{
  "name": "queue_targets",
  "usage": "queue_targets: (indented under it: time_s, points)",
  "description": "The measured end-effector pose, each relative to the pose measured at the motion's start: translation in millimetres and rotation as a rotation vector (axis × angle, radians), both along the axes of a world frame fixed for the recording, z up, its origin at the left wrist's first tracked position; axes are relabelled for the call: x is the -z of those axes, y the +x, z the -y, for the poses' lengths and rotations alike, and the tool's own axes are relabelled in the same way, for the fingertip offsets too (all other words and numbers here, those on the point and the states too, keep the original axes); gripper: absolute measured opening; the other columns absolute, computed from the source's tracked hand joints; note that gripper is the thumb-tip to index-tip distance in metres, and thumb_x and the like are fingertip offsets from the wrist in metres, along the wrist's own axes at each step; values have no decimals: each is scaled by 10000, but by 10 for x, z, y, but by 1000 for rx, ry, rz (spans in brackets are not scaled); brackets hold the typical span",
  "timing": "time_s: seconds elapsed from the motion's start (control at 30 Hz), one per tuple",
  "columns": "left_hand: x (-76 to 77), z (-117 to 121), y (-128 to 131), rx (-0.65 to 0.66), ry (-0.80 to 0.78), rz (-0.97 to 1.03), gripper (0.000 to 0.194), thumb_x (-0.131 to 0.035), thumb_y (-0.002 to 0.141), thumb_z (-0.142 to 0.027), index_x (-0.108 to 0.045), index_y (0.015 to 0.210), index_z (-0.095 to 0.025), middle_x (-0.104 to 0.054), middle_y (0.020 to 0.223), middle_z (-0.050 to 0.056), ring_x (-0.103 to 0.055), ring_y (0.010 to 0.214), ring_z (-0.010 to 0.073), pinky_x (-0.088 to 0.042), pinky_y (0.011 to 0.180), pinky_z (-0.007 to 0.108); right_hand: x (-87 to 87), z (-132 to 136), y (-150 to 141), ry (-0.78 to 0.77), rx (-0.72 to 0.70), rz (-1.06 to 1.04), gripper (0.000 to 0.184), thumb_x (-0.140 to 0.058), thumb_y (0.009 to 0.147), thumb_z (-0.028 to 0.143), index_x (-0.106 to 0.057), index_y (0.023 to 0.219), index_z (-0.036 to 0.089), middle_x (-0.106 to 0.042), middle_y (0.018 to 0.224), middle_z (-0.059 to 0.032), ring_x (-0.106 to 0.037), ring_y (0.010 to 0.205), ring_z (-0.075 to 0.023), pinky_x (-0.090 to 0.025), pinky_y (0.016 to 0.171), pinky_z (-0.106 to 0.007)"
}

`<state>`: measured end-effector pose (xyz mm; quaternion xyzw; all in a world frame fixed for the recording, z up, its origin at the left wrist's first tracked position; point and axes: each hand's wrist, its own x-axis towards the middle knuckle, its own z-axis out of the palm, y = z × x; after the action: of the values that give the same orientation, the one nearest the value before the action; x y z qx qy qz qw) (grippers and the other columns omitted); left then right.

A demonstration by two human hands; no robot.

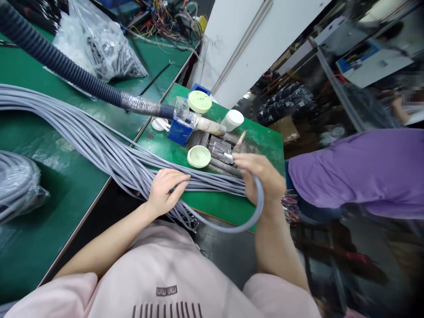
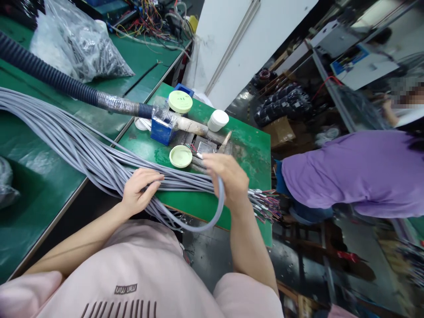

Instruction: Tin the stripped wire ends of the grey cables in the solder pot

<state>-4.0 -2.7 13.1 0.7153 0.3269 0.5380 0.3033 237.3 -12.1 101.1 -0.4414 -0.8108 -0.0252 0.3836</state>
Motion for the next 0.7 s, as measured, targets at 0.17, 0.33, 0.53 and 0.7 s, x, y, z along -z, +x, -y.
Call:
queue_targets:
  time_s: [0.17,0.33,0.53,0.7]
  points:
    - [-170,229,134,317,-417,215,360,-476,944,-404,-723,1060,-171,-757,884,87,-660,843,203,-496,817,339,44,428,-310,101,-149,248,340,-529,905,150,-619,1195,304,-683,1222,-44,-617,1160,-215,-480,1025,-473]
    - [-268,319,211,458,-816,391,560,-515,849,-623,-756,961,-130,-749,859,89,-680,808,217,-527,761,313,205,659,-526,193,-240,367,264,-465,928,130,-675,1079,183,-716,1142,-101,-572,1222,-213,-384,1117,-478]
    - [-338,361,180,410,-854,349,546,-584,798,-622,-776,857,-115,-750,813,97,-682,830,216,-528,784,289,435,853,-621,187,-200,325,251,-517,916,121,-699,1063,213,-730,1111,-40,-526,1266,-187,-329,1154,-493]
    - [-311,410,176,373,-795,289,549,-547,821,-618,-782,821,-122,-746,776,98,-679,775,203,-529,728,276,527,920,-626,174,-179,336,262,-528,915,114,-696,1080,230,-734,1105,-9,-515,1268,-162,-311,1174,-475]
